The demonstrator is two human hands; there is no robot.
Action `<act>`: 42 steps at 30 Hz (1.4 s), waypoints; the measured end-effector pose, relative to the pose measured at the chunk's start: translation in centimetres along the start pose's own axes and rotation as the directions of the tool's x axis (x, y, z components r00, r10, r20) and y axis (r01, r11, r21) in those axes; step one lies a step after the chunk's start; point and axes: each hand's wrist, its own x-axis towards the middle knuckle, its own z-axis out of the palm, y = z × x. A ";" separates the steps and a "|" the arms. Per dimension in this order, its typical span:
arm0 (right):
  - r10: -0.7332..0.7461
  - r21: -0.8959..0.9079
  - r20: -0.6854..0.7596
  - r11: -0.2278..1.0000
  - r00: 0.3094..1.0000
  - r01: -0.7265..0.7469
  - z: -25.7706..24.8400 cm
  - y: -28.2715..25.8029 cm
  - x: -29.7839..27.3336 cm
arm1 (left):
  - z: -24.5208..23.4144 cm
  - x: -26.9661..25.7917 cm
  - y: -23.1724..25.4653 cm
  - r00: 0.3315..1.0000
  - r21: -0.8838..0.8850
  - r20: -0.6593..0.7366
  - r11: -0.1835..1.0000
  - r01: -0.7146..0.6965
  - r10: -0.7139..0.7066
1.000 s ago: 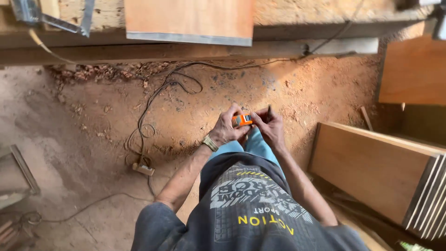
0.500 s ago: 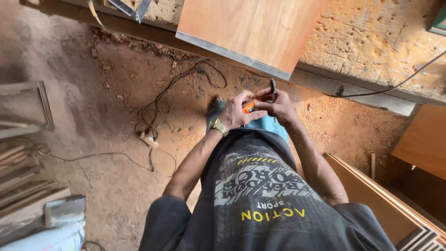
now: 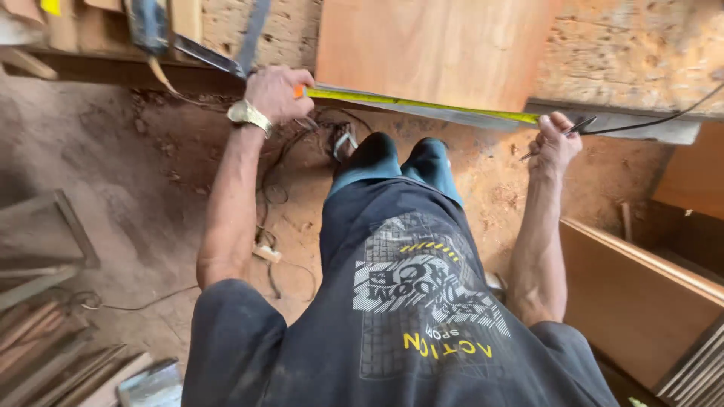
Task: Measuring and marking a piece of plywood using a tape measure and a square for woodworking.
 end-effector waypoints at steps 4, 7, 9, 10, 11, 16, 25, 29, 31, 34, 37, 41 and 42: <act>-0.278 -0.240 -0.067 0.937 0.958 0.255 2.1 3.6 -0.2 | -1.0 1.9 -6.1 0.995 0.035 0.077 0.997 0.064 -0.067; -0.456 -0.283 -0.043 0.859 0.889 0.427 2.3 5.6 0.5 | -0.7 4.1 -7.7 0.996 0.033 0.076 0.999 0.042 -0.044; -0.545 -0.344 0.003 0.787 0.838 0.513 2.0 5.7 0.1 | 1.1 4.0 -8.0 0.994 0.019 0.097 0.999 0.043 -0.045; -0.511 -0.362 -0.049 0.810 0.858 0.462 2.5 5.7 0.0 | 2.0 4.0 -8.2 0.997 0.027 0.075 0.999 0.023 -0.025; -0.475 -0.378 -0.101 0.831 0.874 0.408 3.0 5.6 -0.2 | 2.9 3.9 -8.3 0.999 0.037 0.053 0.999 0.004 -0.006; -0.500 -0.214 -0.094 0.854 0.861 0.474 1.1 7.7 2.0 | 2.8 3.5 -6.5 0.997 -0.017 -0.047 0.998 -0.057 0.056; -0.567 -0.329 -0.101 0.795 0.818 0.510 2.8 7.1 0.6 | 3.6 3.1 -4.8 0.977 -0.025 -0.204 0.997 -0.070 0.064; -0.576 -0.624 -0.108 0.673 0.810 0.396 4.7 4.4 -1.7 | 4.0 3.2 -4.4 0.956 -0.030 -0.282 0.996 -0.089 0.077; -0.566 -0.649 -0.119 0.666 0.816 0.368 4.8 3.8 -0.9 | 4.1 3.5 -4.5 0.965 -0.030 -0.256 0.997 -0.071 0.061; -0.560 -0.719 -0.135 0.623 0.818 0.308 5.1 3.6 -0.4 | 4.2 4.0 -4.7 0.971 -0.019 -0.232 0.998 -0.055 0.049; -0.565 -0.729 -0.151 0.617 0.811 0.295 4.6 3.7 0.7 | 4.6 5.2 -4.8 0.964 -0.013 -0.257 0.997 -0.079 0.073; -0.503 -0.676 -0.222 0.697 0.835 0.240 5.9 3.4 -0.5 | 5.1 5.1 -5.3 0.964 0.004 -0.254 0.997 -0.078 0.076; -0.506 -0.675 -0.227 0.698 0.832 0.240 5.7 3.9 -0.5 | 5.0 5.2 -5.3 0.964 0.004 -0.254 0.996 -0.085 0.083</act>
